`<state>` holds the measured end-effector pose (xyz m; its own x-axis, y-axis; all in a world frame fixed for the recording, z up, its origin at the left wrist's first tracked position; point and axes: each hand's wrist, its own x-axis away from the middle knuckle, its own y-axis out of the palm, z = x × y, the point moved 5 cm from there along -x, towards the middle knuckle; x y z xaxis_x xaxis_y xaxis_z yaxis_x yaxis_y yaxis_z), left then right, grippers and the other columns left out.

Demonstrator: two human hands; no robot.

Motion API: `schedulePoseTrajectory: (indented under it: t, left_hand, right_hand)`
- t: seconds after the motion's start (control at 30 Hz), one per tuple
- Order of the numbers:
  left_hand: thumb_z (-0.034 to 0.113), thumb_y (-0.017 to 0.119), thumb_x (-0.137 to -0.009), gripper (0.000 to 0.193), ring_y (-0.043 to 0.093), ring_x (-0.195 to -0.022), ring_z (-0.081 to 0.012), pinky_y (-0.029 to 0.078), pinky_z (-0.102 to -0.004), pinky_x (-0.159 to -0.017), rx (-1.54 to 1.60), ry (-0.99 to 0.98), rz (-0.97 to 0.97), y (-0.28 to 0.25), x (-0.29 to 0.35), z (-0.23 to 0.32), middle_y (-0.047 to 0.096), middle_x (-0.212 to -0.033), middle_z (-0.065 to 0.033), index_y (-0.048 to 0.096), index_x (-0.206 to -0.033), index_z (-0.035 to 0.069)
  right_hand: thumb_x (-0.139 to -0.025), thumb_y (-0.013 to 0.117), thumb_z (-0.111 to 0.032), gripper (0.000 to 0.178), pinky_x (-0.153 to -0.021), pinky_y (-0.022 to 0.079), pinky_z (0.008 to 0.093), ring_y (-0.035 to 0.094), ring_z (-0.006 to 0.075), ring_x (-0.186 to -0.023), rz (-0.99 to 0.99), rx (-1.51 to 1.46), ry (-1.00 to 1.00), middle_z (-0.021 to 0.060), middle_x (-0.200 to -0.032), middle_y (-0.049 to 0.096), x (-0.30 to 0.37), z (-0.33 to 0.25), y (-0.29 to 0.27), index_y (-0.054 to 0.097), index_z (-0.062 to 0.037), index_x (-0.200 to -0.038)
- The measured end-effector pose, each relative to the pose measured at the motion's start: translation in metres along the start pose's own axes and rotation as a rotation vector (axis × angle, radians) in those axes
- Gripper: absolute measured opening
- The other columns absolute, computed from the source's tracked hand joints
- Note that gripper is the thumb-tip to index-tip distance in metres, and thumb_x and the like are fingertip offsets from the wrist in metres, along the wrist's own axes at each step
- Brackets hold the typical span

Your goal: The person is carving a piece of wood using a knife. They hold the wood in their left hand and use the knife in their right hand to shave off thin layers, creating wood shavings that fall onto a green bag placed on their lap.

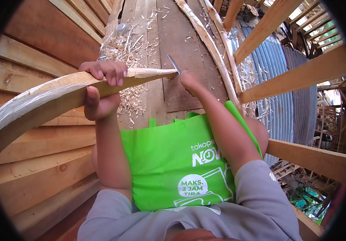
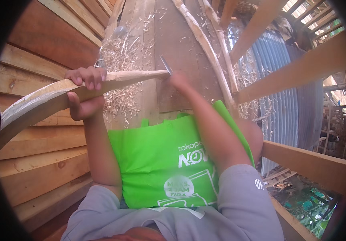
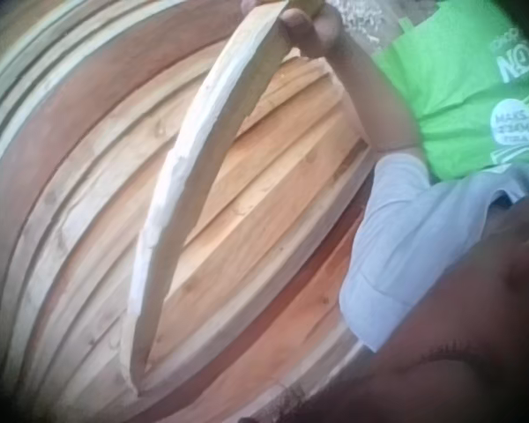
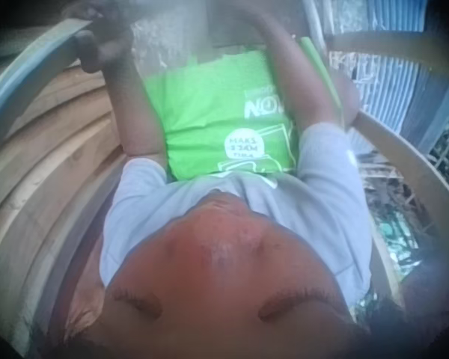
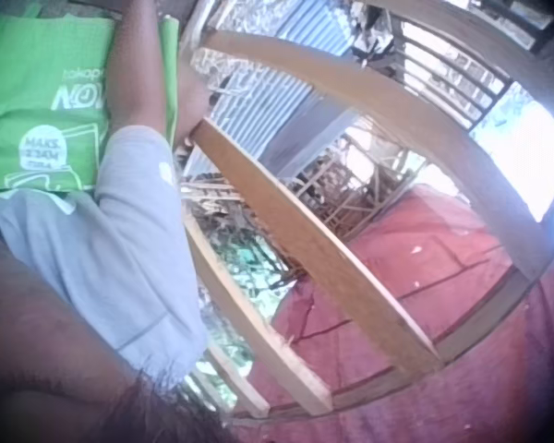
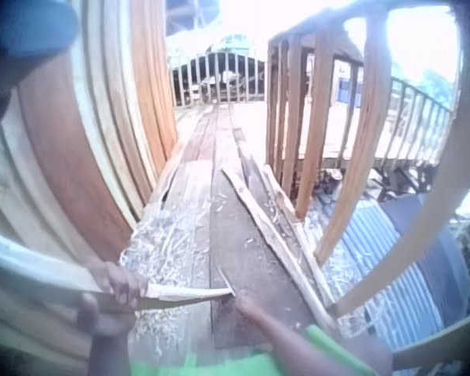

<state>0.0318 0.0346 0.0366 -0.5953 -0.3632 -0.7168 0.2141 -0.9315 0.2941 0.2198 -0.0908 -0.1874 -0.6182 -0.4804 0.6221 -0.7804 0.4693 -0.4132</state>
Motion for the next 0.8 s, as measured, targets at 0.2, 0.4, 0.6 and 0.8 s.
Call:
schedulePoseTrajectory:
  t: [0.2,0.4,0.6,0.8]
  left_hand:
    - [0.040,0.056,-0.090,0.032,0.045,-0.073,-0.0172,0.035,-0.0376,-0.074,-0.010,0.027,0.063,-0.002,-0.001,0.001,0.046,-0.079,-0.0043,0.045,-0.098,0.011]
    - [0.039,0.056,-0.090,0.032,0.044,-0.074,-0.0173,0.035,-0.0376,-0.075,-0.018,0.027,0.077,-0.004,0.002,0.003,0.046,-0.080,-0.0048,0.046,-0.099,0.010]
    - [0.038,0.056,-0.091,0.033,0.044,-0.073,-0.0179,0.036,-0.0378,-0.075,-0.030,0.033,0.097,-0.004,-0.002,0.004,0.045,-0.079,-0.0060,0.044,-0.099,0.009]
    - [0.039,0.055,-0.091,0.032,0.043,-0.073,-0.0175,0.035,-0.0378,-0.076,-0.013,0.017,0.025,-0.002,-0.004,0.004,0.044,-0.079,-0.0050,0.044,-0.099,0.010]
  right_hand:
    - [-0.096,0.031,-0.034,0.041,-0.039,0.030,0.0371,0.040,0.0174,-0.042,0.152,-0.035,-0.062,0.0074,-0.057,0.045,-0.019,0.020,0.005,0.047,-0.0041,-0.072]
    - [-0.096,0.031,-0.035,0.041,-0.039,0.028,0.0364,0.038,0.0171,-0.042,0.102,0.006,-0.031,0.0076,-0.058,0.044,0.005,0.007,0.003,0.046,-0.0052,-0.072]
    - [-0.094,0.035,-0.030,0.032,-0.041,0.030,0.0383,0.038,0.0164,-0.047,-0.013,-0.250,0.213,0.0055,-0.061,0.042,0.002,0.013,0.008,0.049,-0.0048,-0.079]
    - [-0.095,0.031,-0.055,0.052,-0.040,0.011,0.0315,0.016,0.0107,-0.041,-0.069,-0.331,0.279,-0.0025,-0.050,0.022,-0.014,0.029,0.015,0.030,-0.0152,-0.061]
